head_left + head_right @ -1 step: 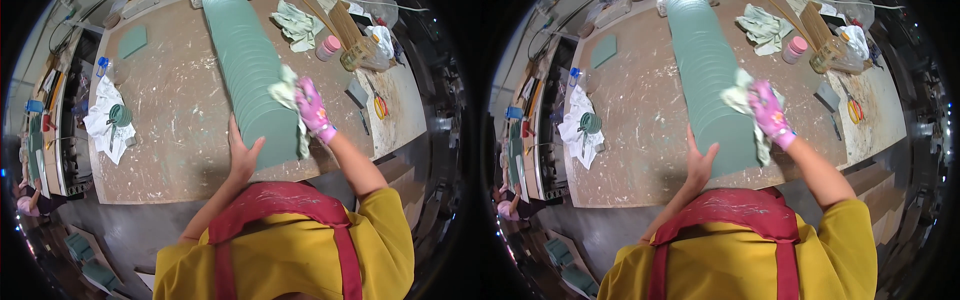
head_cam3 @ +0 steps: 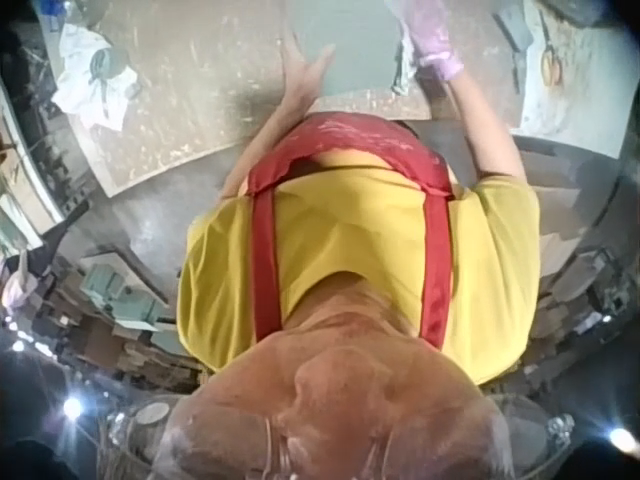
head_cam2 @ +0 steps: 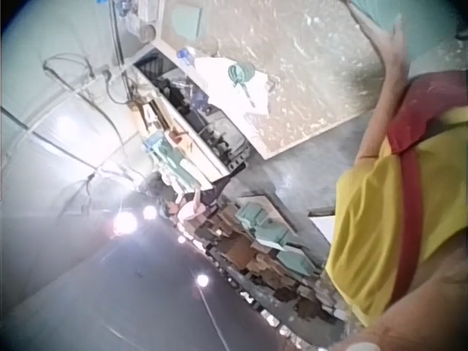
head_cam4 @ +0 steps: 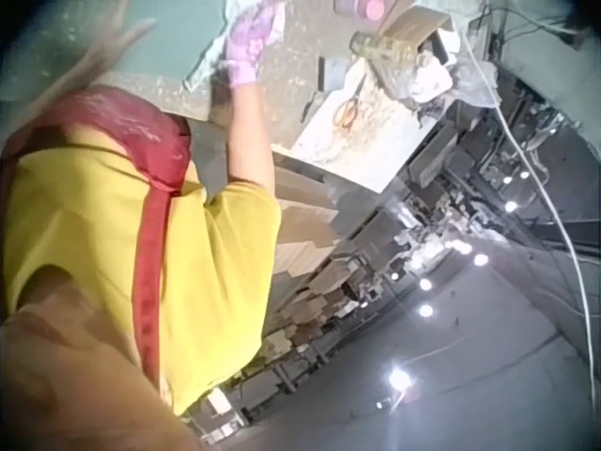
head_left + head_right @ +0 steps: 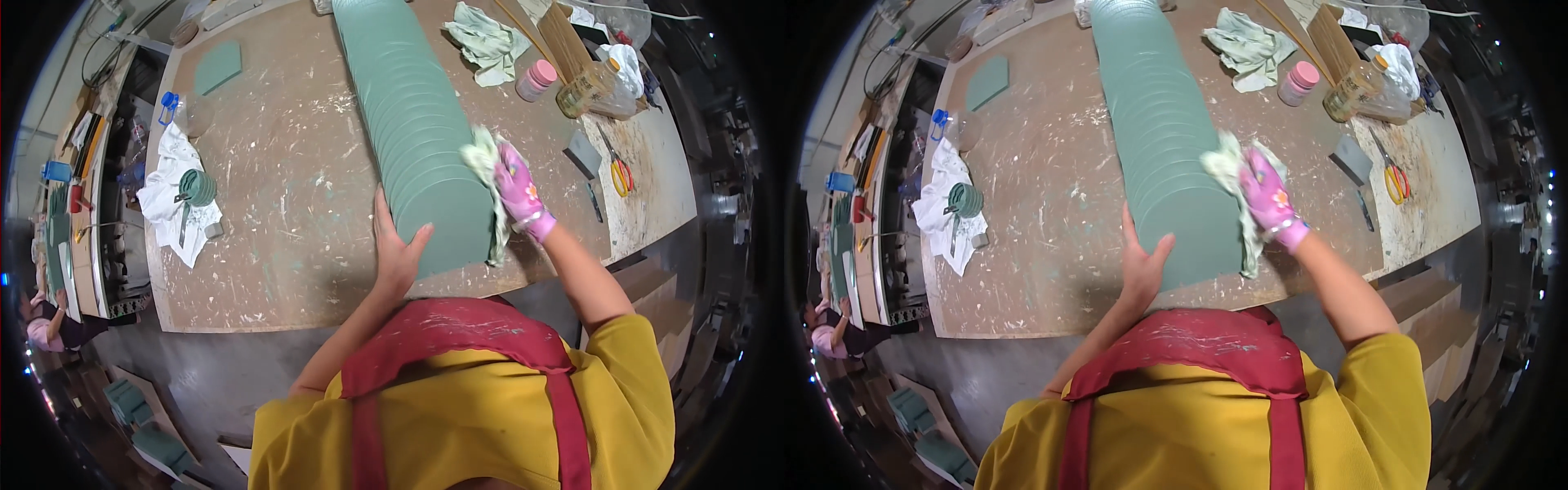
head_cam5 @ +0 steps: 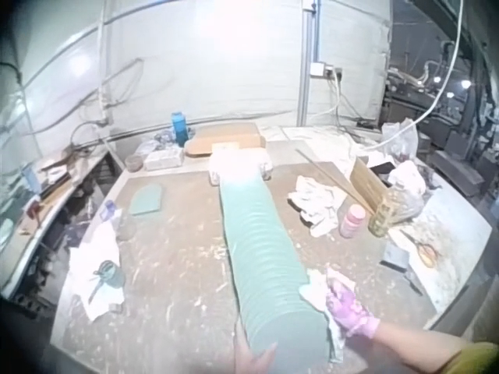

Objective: The person applies a green liquid from a small container onto a long, ribbed molding using a cloth and their gloved hand.

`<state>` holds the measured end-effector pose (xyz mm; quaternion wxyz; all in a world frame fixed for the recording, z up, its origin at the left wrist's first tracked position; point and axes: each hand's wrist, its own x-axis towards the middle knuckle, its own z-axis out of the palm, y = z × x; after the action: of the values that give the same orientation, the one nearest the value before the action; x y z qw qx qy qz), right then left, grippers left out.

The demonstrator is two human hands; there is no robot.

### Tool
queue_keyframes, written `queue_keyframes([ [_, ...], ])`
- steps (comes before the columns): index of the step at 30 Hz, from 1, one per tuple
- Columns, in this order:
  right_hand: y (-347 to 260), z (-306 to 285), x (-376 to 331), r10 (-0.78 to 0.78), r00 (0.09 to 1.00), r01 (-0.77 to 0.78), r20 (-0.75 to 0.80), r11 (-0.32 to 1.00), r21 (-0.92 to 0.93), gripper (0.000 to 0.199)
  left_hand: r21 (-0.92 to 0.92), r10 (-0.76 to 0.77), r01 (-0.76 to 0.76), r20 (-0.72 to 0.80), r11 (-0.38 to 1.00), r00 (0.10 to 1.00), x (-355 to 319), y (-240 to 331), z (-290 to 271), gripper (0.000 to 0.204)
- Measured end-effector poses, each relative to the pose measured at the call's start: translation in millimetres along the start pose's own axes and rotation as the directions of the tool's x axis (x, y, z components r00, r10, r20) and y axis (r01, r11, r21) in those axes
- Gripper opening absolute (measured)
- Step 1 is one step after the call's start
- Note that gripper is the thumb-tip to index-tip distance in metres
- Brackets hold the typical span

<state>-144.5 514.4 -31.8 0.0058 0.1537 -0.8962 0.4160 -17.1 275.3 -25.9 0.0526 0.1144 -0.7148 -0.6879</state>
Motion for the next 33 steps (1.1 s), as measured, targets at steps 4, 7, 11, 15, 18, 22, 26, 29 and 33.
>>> queue_keyframes([
  [4,-15.5,-28.5,-2.2,0.26,0.963,-0.222,-0.068,0.912,0.344,0.029,0.022,0.0,-0.001,0.042,1.0,0.999,8.0,-4.9,-11.7,0.097],
  [7,-86.8,-47.2,53.8,-0.104,0.989,0.119,-0.106,0.981,0.151,0.031,0.11,0.01,-0.013,0.032,0.994,0.999,14.8,13.1,-21.5,0.101],
  [11,-123.1,-22.5,83.5,-0.337,0.902,0.351,0.271,0.936,-0.004,0.023,0.231,0.035,-0.063,0.123,0.971,0.992,34.0,14.7,-20.1,0.099],
  [15,-142.4,-6.5,93.8,-0.461,0.81,0.543,0.361,0.822,-0.169,0.012,0.149,-0.037,0.016,0.14,0.989,0.989,32.5,17.9,-14.3,0.102],
  [18,-166.4,33.3,101.1,-0.565,0.653,0.702,0.505,0.702,-0.122,0.017,-0.036,-0.07,0.077,0.169,0.996,0.983,35.1,33.0,-15.4,0.105],
  [22,-151.7,19.8,108.6,-0.536,0.702,0.615,0.469,0.788,-0.02,0.015,0.011,-0.07,0.069,0.107,0.998,0.992,32.0,20.6,-19.4,0.106],
  [26,-136.5,-12.9,98.1,-0.421,0.826,0.49,0.376,0.865,-0.109,0.01,0.018,0.013,-0.016,0.124,1.0,0.992,32.8,18.9,-12.3,0.106],
  [29,-141.6,24.3,102.8,-0.374,0.78,0.407,0.502,0.912,0.047,0.012,-0.03,-0.012,0.015,0.112,0.999,0.994,33.0,9.5,-10.8,0.103],
  [33,-180.6,55.0,99.5,-0.522,0.597,0.706,0.609,0.702,-0.09,0.018,0.004,-0.067,0.068,0.196,0.998,0.978,33.6,20.2,-18.4,0.096],
])
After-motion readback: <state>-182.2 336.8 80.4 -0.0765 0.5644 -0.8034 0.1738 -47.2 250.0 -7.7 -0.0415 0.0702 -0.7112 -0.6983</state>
